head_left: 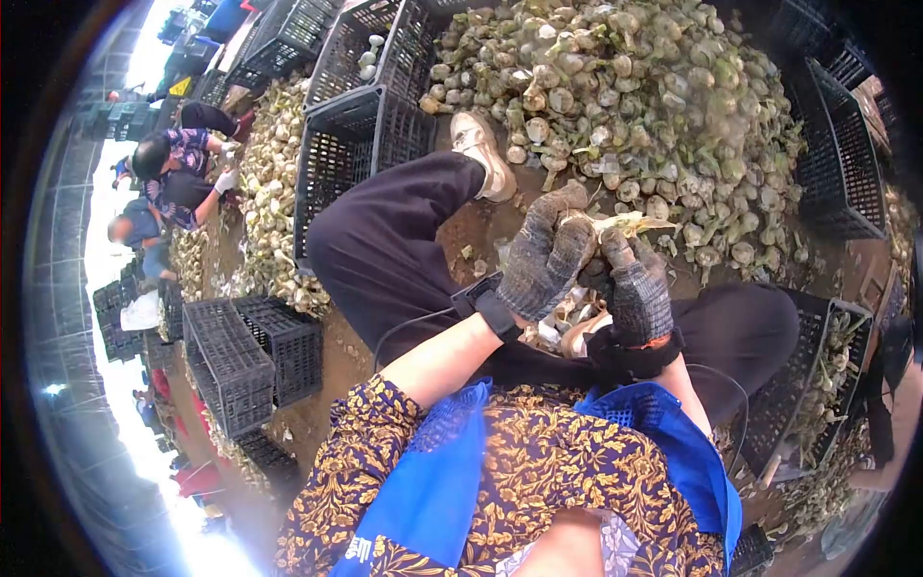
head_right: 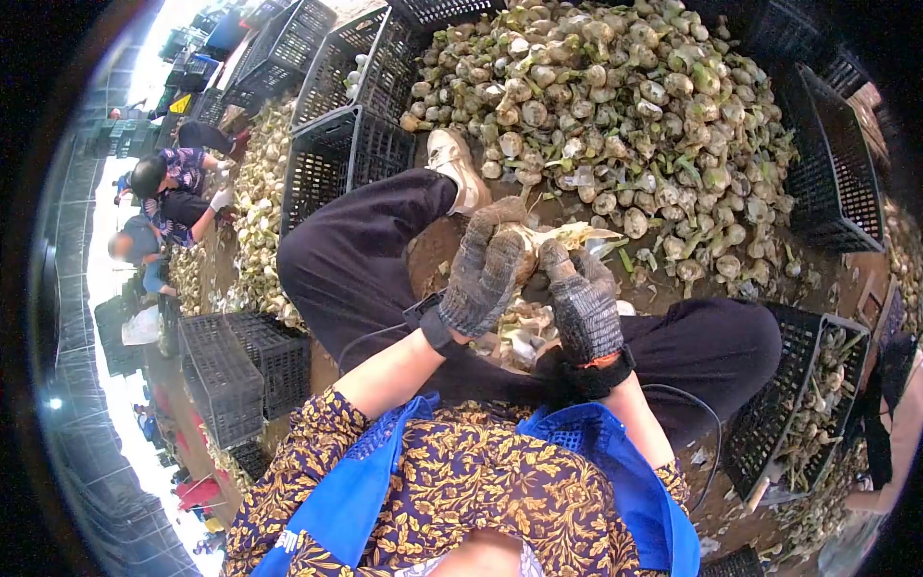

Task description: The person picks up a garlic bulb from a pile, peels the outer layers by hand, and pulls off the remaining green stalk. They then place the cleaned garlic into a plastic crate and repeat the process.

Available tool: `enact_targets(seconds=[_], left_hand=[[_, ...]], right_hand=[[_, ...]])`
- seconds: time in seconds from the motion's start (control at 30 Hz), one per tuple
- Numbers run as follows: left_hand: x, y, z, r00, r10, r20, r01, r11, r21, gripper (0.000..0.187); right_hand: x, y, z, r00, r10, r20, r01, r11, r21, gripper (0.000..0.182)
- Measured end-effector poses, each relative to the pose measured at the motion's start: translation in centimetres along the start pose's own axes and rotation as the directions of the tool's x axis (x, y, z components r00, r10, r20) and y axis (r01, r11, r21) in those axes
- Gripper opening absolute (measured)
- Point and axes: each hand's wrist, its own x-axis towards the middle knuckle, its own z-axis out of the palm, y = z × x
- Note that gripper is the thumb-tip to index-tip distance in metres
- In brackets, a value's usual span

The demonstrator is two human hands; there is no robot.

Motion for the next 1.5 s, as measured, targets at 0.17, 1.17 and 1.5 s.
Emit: enact_targets(seconds=[0.17,1.17,1.5], left_hand=[[0.0,0.2,0.2,0.998,-0.058,0.004,0.058,0.997,-0.049,0.030],[0.0,-2.3,-0.7,0.756,-0.548,0.356,0.649,0.564,-0.510,0.047],[0.4,0.6,-1.3,0.600,-0.640,0.481,0.749,0.238,-0.618,0.038]], right_hand=[[0.1,0.2,-0.6,0.998,-0.041,0.038,0.042,0.999,-0.011,0.025],[2.3,0.6,-2.7,0.969,-0.244,0.029,0.221,0.816,-0.533,0.032],[1.7,0.5,-1.2,0.972,-0.210,-0.103,0.183,0.958,-0.222,0.018]])
